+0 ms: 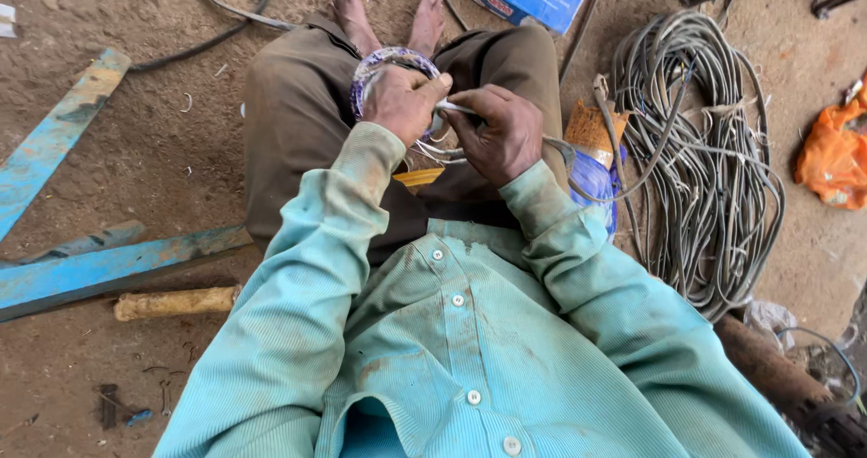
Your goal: The person sits on the ground and uses electrical tape to wrap and secure the ends of several electrical wires. They repeatedly wrap the tape around the wire ends to insulate them.
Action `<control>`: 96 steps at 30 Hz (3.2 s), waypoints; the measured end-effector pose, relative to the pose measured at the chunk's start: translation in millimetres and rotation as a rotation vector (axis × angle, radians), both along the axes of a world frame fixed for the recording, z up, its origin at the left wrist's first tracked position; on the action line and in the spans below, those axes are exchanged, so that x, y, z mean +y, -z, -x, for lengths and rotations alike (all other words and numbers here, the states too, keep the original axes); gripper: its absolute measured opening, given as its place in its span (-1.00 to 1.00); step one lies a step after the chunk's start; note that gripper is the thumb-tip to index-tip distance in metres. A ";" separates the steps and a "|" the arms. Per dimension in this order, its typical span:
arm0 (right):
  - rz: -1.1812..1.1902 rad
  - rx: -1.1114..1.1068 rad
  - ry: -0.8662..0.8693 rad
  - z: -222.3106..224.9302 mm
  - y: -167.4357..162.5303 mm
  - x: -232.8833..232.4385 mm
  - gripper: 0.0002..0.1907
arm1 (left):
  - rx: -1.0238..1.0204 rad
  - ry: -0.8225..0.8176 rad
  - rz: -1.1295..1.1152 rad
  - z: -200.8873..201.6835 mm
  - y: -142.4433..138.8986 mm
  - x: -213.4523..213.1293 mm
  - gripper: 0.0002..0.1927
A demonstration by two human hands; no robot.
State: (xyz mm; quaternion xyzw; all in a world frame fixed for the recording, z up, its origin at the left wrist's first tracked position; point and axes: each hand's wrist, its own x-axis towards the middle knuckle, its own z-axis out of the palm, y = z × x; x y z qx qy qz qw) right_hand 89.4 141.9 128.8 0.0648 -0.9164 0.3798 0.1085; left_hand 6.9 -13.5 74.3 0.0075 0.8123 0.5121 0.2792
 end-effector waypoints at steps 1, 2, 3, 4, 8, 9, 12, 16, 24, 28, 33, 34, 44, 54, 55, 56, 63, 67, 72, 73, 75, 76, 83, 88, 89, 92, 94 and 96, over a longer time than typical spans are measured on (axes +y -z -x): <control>0.006 -0.013 -0.018 0.8 -1.8 -1.6 -0.82 | 0.027 0.017 0.056 0.1 4.1 -0.2 -0.66; 0.012 -0.035 -0.033 0.8 -3.8 -1.8 -0.78 | 0.044 0.038 0.112 -2.3 7.3 -1.0 -0.67; 0.016 -0.056 -0.040 0.9 -5.3 -1.1 -0.74 | 0.143 -0.010 0.099 -6.9 9.4 -2.4 -0.67; 0.004 -0.061 -0.041 2.5 -5.8 0.0 -0.79 | 0.248 -0.052 0.081 -13.1 10.0 -3.8 -0.66; 0.043 -0.179 -0.070 7.5 -3.0 12.2 -0.87 | 0.682 -0.337 0.017 -52.8 2.5 -12.1 -0.74; 0.078 -0.227 -0.096 8.2 -1.4 14.7 -0.87 | 0.485 -0.249 -0.008 -58.6 -0.1 -13.3 -0.75; 0.154 -0.298 -0.106 8.7 3.1 17.7 -0.88 | -0.056 -0.097 -0.335 -59.5 -7.9 -22.9 -0.75; 0.195 -0.191 -0.183 8.9 4.2 20.0 -0.84 | -0.265 -0.074 -0.968 -35.5 -16.6 -28.0 -0.69; 0.049 -0.087 -0.041 -0.3 5.1 6.6 -0.87 | 0.142 0.047 -0.055 -10.0 -12.6 -7.6 -0.68; -0.006 -0.013 -0.047 3.1 -0.6 -0.2 -0.85 | -0.027 0.099 0.096 8.5 11.3 -1.1 -0.61; -0.083 -0.032 -0.047 7.7 -10.4 2.4 -0.90 | 0.546 -0.127 0.045 -28.7 23.2 -4.0 -0.70; -0.046 -0.093 -0.055 6.9 -12.5 6.0 -0.89 | 0.605 -0.254 -0.028 -43.4 21.3 -4.9 -0.74; 0.222 -0.291 -0.162 18.8 -8.6 15.1 -0.86 | -0.331 -0.156 -1.063 -39.1 -11.3 -23.2 -0.75; -0.032 -0.042 -0.067 7.7 3.9 4.1 -0.87 | -0.077 -0.090 -0.376 -8.2 45.9 -2.9 -0.68; -0.021 -0.038 -0.071 8.8 2.0 1.7 -0.87 | -0.121 -0.088 -0.306 -3.7 53.2 0.4 -0.65; -0.011 -0.040 -0.071 8.5 -0.8 0.4 -0.86 | -0.171 -0.084 -0.237 -1.0 58.6 1.6 -0.62; -0.079 -0.132 -0.092 11.1 -9.8 7.7 -0.85 | 0.559 -0.264 -0.008 -39.1 36.9 -5.9 -0.75; 0.080 -0.328 -0.137 17.0 -5.1 15.1 -0.86 | 0.264 -0.129 -0.155 -61.5 2.8 -15.4 -0.76; 0.277 -0.429 -0.141 15.9 -2.4 16.3 -0.85 | -0.351 -0.226 -0.894 -41.6 -21.3 -23.4 -0.74; 0.225 -0.345 -0.164 14.6 -2.0 16.5 -0.85 | -0.333 -0.251 -0.920 -36.7 -20.8 -21.3 -0.71; 0.118 -0.168 -0.210 12.6 0.5 15.7 -0.83 | -0.127 -0.218 -0.793 -28.5 -13.1 -14.4 -0.74; 0.090 -0.133 -0.204 12.3 2.4 15.0 -0.83 | 0.048 -0.171 -0.632 -26.9 -6.1 -11.1 -0.78; -0.050 -0.045 -0.068 3.2 6.5 4.6 -0.84 | -0.161 -0.159 -0.465 -10.9 60.6 6.6 -0.73; -0.052 -0.032 -0.125 7.4 -2.6 1.1 -0.79 | -0.014 -0.032 -0.039 -7.1 66.5 2.2 -0.71; -0.075 -0.071 -0.128 8.3 -4.5 3.0 -0.83 | 0.000 -0.055 0.004 -14.9 61.3 1.8 -0.72; -0.027 -0.264 -0.104 12.8 -8.0 11.0 -0.85 | 0.671 -0.394 -0.061 -48.3 38.0 0.9 -0.85; 0.067 -0.364 -0.098 18.3 -6.9 13.5 -0.84 | 0.334 -0.292 -0.137 -64.8 20.8 -5.2 -0.78; 0.186 -0.418 -0.114 22.7 -5.4 13.8 -0.84 | -0.043 -0.230 -0.389 -63.9 7.3 -13.8 -0.80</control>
